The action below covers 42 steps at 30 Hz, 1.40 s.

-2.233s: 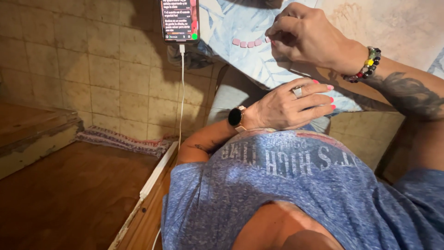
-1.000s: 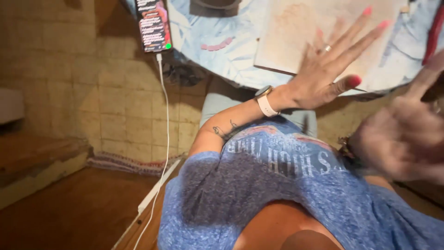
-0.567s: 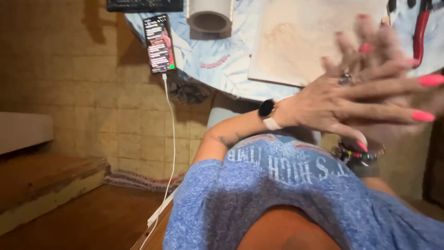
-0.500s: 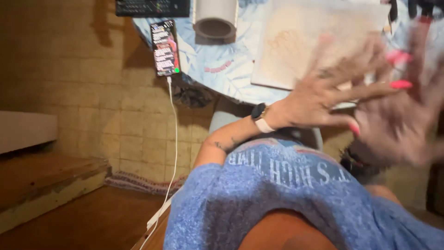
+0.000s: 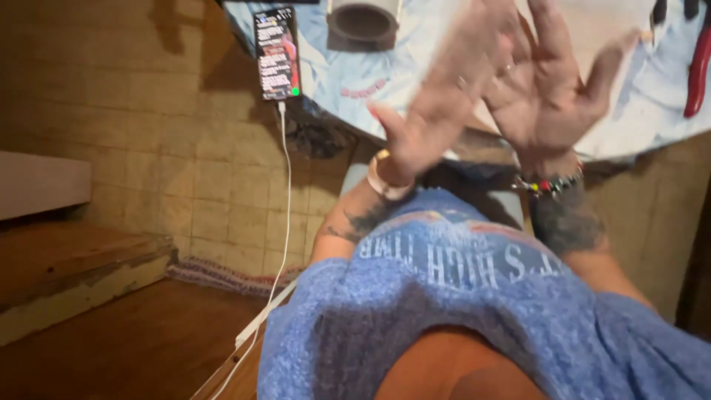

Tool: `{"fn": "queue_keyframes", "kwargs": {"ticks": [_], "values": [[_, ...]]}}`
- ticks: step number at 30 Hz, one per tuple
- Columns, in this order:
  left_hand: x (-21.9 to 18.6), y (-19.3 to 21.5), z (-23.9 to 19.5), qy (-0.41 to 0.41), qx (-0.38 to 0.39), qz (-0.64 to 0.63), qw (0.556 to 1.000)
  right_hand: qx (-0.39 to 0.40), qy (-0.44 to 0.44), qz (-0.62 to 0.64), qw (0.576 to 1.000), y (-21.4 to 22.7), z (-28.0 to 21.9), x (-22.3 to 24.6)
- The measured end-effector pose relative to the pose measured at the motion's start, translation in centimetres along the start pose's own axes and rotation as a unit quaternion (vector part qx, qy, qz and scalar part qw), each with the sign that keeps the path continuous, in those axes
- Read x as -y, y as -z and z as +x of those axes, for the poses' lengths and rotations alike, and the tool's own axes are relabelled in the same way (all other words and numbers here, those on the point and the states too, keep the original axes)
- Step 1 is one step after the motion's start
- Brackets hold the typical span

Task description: Decorating a white tumbler by applying glue and precisely placing small pink decorative tiles

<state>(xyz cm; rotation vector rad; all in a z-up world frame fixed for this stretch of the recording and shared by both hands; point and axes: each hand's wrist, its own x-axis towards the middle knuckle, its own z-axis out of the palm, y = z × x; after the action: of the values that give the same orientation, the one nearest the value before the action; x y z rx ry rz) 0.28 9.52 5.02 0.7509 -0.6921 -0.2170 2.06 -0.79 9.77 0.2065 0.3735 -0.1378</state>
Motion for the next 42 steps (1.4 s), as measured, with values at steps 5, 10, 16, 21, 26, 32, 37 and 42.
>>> {"fn": "queue_keyframes", "kwargs": {"ticks": [5,10,16,21,26,32,37,42], "values": [[-1.8,-0.1,2.3,-0.015,-0.278,-0.525,0.805,0.133,-0.155,-0.323,0.924,4.3,2.9,2.6],[2.1,3.9,-1.1,-0.021,-0.231,-0.259,0.938,0.166,-0.087,-0.454,0.871,5.6,2.9,4.2],[-0.4,4.8,-2.4,-0.041,-0.08,0.23,0.969,0.284,0.314,-0.776,0.468,5.1,2.7,12.5],[-0.4,3.7,-3.1,0.115,-0.015,0.514,0.85,0.201,0.409,-0.87,0.188,7.4,5.5,20.1],[1.6,3.7,-3.5,0.161,-0.062,0.438,0.883,0.134,0.327,-0.915,0.196,9.3,8.0,21.5],[1.7,4.3,-3.7,0.123,-0.111,0.427,0.889,0.106,0.241,-0.927,0.266,10.1,9.7,24.2],[1.3,4.3,-3.7,0.131,-0.111,0.43,0.887,0.073,0.153,-0.902,0.396,8.4,8.0,23.2],[1.2,4.1,-3.6,0.103,-0.098,0.482,0.865,0.111,0.13,-0.882,0.44,8.2,7.8,23.9]]}}
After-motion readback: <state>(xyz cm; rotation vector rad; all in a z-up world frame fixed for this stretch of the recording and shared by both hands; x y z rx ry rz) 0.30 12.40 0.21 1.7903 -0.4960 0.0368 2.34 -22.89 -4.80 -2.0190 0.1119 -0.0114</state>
